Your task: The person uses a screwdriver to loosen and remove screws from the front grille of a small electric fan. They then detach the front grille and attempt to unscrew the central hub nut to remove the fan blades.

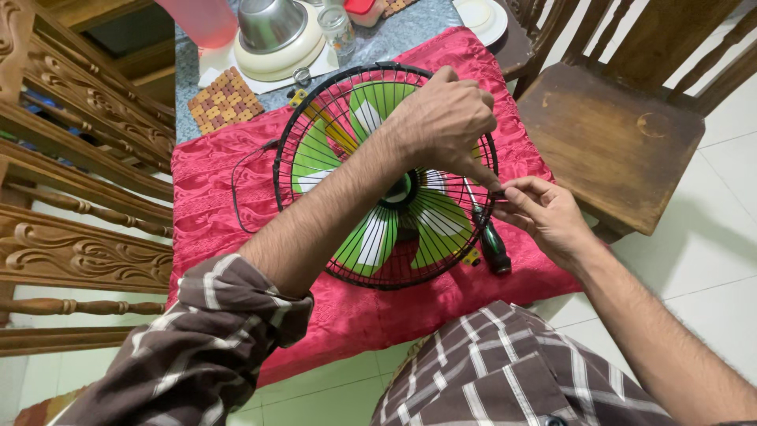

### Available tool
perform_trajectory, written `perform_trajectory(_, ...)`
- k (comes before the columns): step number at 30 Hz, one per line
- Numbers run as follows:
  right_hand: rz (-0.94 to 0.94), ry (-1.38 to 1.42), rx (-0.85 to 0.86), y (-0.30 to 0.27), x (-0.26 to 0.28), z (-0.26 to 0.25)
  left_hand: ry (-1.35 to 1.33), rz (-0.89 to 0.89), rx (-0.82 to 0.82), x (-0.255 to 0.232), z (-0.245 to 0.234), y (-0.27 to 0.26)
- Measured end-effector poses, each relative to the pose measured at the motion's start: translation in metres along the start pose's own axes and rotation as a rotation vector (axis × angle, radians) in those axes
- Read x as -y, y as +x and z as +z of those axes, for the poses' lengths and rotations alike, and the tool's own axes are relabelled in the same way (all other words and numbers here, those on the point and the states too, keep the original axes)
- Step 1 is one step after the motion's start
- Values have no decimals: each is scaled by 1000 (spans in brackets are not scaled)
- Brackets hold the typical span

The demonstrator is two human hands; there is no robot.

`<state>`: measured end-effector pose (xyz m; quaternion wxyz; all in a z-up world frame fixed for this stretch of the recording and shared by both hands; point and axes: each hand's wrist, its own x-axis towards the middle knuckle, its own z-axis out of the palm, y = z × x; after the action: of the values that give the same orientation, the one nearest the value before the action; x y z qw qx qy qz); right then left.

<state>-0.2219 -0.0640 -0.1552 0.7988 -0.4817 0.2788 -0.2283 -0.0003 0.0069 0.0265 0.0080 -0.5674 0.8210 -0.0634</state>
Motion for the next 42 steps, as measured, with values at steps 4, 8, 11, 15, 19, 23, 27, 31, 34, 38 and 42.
perform_trajectory(4, -113, -33, -21, -7, 0, 9, -43, -19, -25, 0, -2, -4)
perform_trajectory(8, -244, -89, -19, -16, 2, 22, -54, 11, -130, 2, -3, -8)
perform_trajectory(11, -309, -141, -24, -20, 4, 31, -74, 6, -116, 2, -3, -11)
perform_trajectory(15, -320, -173, -49, -22, 5, 33, -98, 56, -210, 1, -4, -18)
perform_trajectory(19, -366, -162, -33, -21, 5, 31, -58, 27, -157, -2, -9, -22)
perform_trajectory(23, -344, -183, -11, -19, 5, 26, -86, 49, -234, -4, -12, -26)
perform_trajectory(27, -288, -207, 14, -17, 12, 27, -107, 19, -185, -2, -16, -30)
perform_trajectory(31, -126, 60, 102, -19, 25, 33, -129, 32, -230, -2, -18, -34)
perform_trajectory(34, 27, -182, 54, -24, 41, 36, -124, 10, -168, -5, -18, -33)
perform_trajectory(38, -84, -435, 123, -32, 53, 50, -153, -161, -42, -6, -15, -18)
perform_trajectory(42, -130, -702, 0, -39, 55, 63, -87, -91, 71, -2, -9, 8)
